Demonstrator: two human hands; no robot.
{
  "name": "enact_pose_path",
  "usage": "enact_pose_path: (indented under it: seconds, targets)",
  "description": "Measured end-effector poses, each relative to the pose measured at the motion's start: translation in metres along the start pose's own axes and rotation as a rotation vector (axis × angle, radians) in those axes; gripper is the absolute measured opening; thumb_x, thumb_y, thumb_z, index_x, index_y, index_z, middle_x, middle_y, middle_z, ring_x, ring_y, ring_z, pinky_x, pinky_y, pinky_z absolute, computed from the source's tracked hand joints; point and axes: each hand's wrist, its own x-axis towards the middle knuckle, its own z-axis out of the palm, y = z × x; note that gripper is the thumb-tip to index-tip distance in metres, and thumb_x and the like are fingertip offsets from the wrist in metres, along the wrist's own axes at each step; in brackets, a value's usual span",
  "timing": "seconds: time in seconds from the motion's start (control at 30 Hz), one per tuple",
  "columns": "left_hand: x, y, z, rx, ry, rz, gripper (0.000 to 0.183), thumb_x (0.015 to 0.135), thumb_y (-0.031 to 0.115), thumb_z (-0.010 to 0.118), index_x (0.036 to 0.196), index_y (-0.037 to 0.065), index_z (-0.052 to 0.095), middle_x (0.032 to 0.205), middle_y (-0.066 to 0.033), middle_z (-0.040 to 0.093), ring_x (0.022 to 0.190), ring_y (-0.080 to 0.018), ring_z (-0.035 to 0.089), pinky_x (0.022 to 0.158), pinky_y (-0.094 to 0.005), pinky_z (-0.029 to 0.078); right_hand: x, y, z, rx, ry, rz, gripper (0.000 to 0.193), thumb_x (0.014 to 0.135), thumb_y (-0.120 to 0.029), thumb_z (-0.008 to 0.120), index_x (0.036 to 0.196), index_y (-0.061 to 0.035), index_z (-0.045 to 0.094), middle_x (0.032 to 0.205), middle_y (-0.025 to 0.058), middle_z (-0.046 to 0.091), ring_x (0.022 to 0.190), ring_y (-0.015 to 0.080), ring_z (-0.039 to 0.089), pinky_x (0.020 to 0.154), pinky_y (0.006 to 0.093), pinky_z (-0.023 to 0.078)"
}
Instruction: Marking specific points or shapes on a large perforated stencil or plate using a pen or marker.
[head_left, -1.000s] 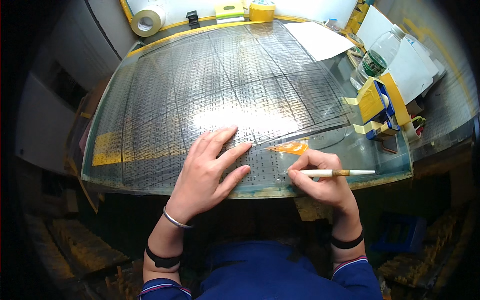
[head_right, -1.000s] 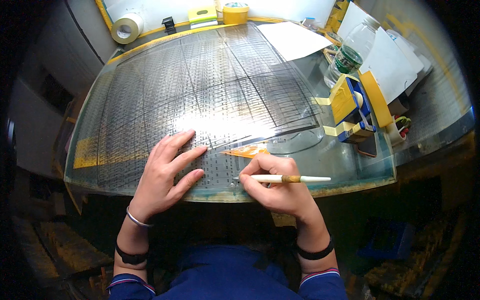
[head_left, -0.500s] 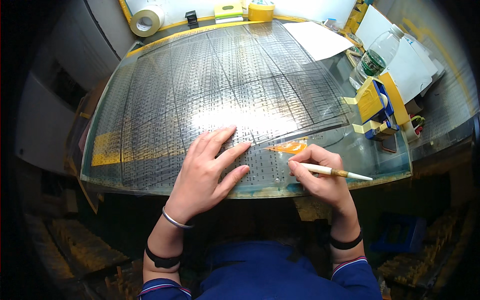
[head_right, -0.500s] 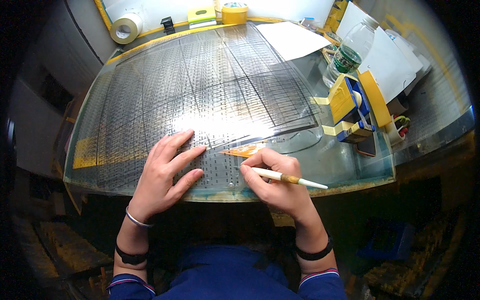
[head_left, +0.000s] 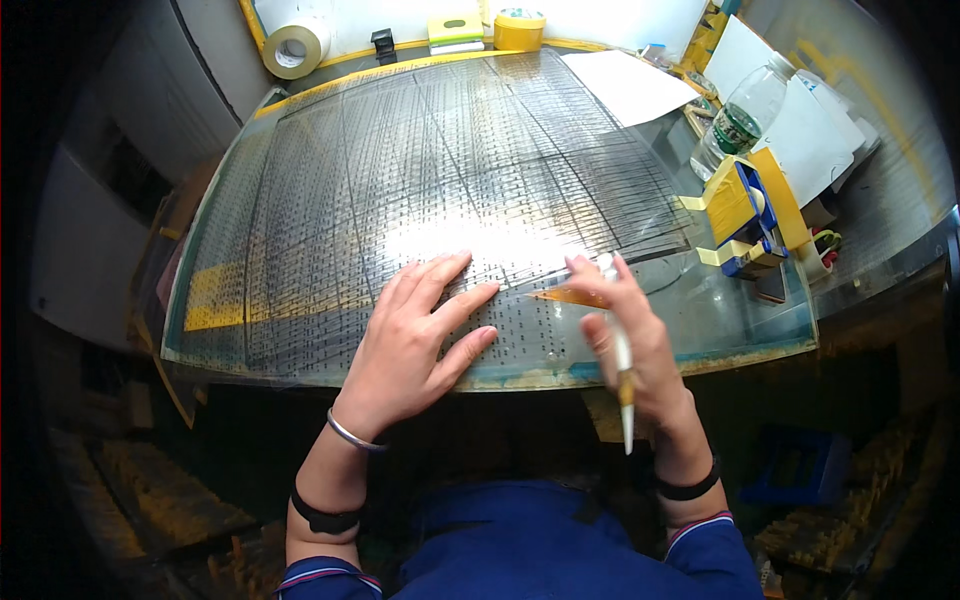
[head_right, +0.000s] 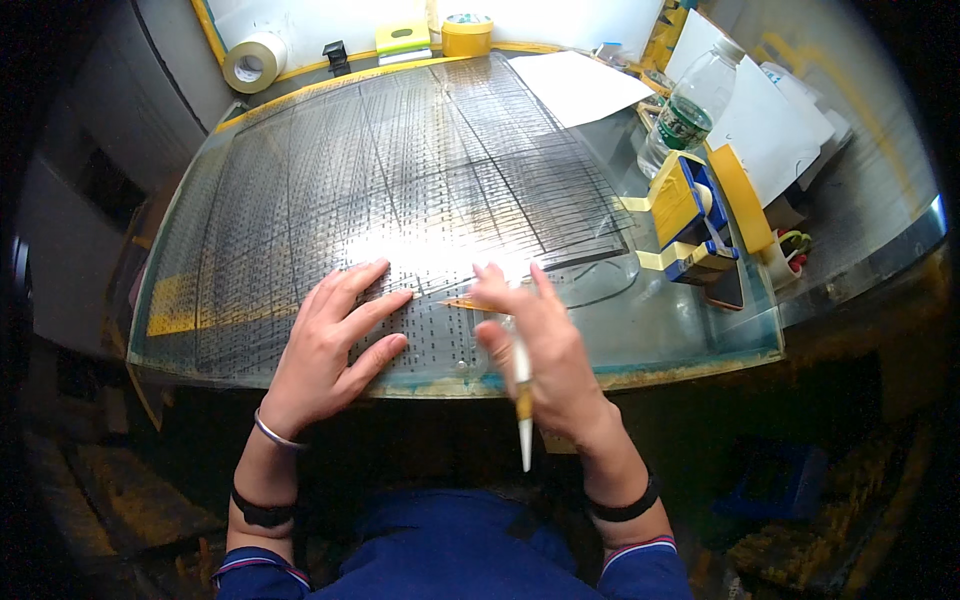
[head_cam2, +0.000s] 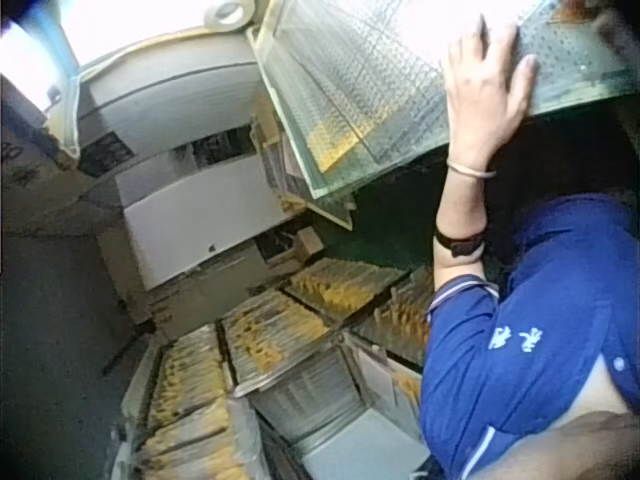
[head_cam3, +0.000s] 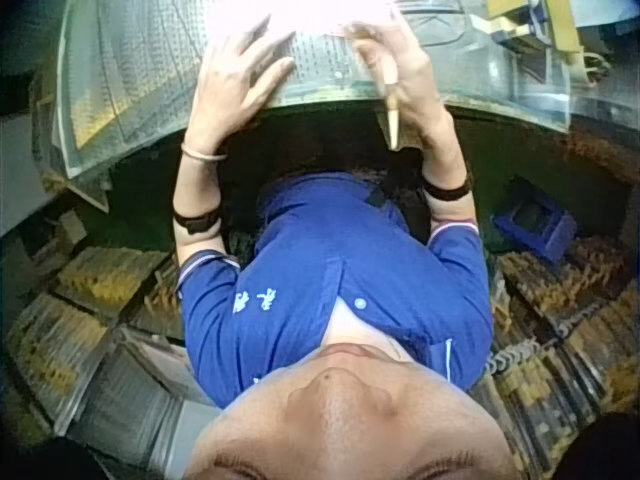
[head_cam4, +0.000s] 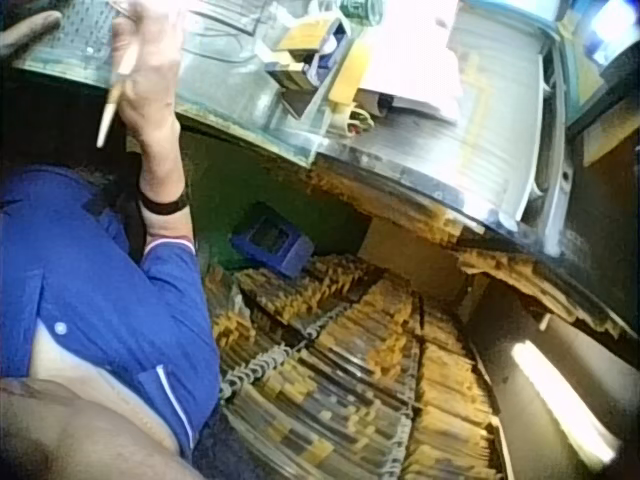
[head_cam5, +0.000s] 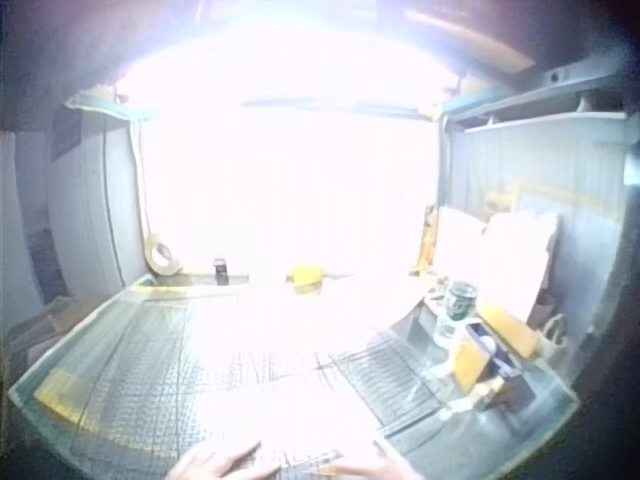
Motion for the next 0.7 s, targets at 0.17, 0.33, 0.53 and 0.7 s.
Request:
enact_pose_path:
  seconds: [0.17,0.33,0.53,0.7]
  targets:
    - [-0.002,-0.001,0.000,0.005,0.004,-0.002,0.042,0.093,0.031,0.068,0.130,0.012,0.065,0.144,-0.0165,0.052,0.134,-0.0368,0.046,0.115,-0.0477,0.033,-0.017,-0.002,-0.023,0.721,-0.377,0.380,0.025,0.104,-0.023,0.054,0.101,-0.0015,0.066,0.083,0.0128,0.073,0.076,0.0214,0.071,0.072,0.0353,0.057]
    - [0.000,-0.001,0.001,-0.002,0.005,0.010,0.042,0.093,0.031,0.068,0.129,0.012,0.066,0.143,-0.0164,0.052,0.134,-0.0368,0.047,0.114,-0.0477,0.034,-0.015,0.004,-0.001,0.672,0.198,0.433,0.035,0.109,-0.029,0.042,0.098,0.0004,0.058,0.087,0.0210,0.073,0.075,0.0227,0.071,0.079,0.0346,0.056]
    - [-0.002,-0.002,0.001,0.004,0.010,0.004,0.042,0.092,0.031,0.068,0.129,0.012,0.066,0.143,-0.0163,0.052,0.134,-0.0370,0.047,0.114,-0.0480,0.033,-0.010,0.002,0.015,0.352,0.131,0.208,0.025,0.106,-0.017,0.049,0.096,0.0004,0.064,0.079,0.0156,0.072,0.081,0.0199,0.073,0.082,0.0324,0.055]
    - [-0.001,-0.002,0.001,-0.009,0.013,0.007,0.041,0.092,0.030,0.068,0.129,0.012,0.066,0.143,-0.0163,0.053,0.133,-0.0371,0.047,0.114,-0.0480,0.034,-0.015,-0.011,-0.005,0.661,-0.019,0.488,0.035,0.106,-0.024,0.051,0.086,0.0011,0.063,0.052,0.0054,0.056,0.045,0.0099,0.057,0.049,0.0236,0.048]
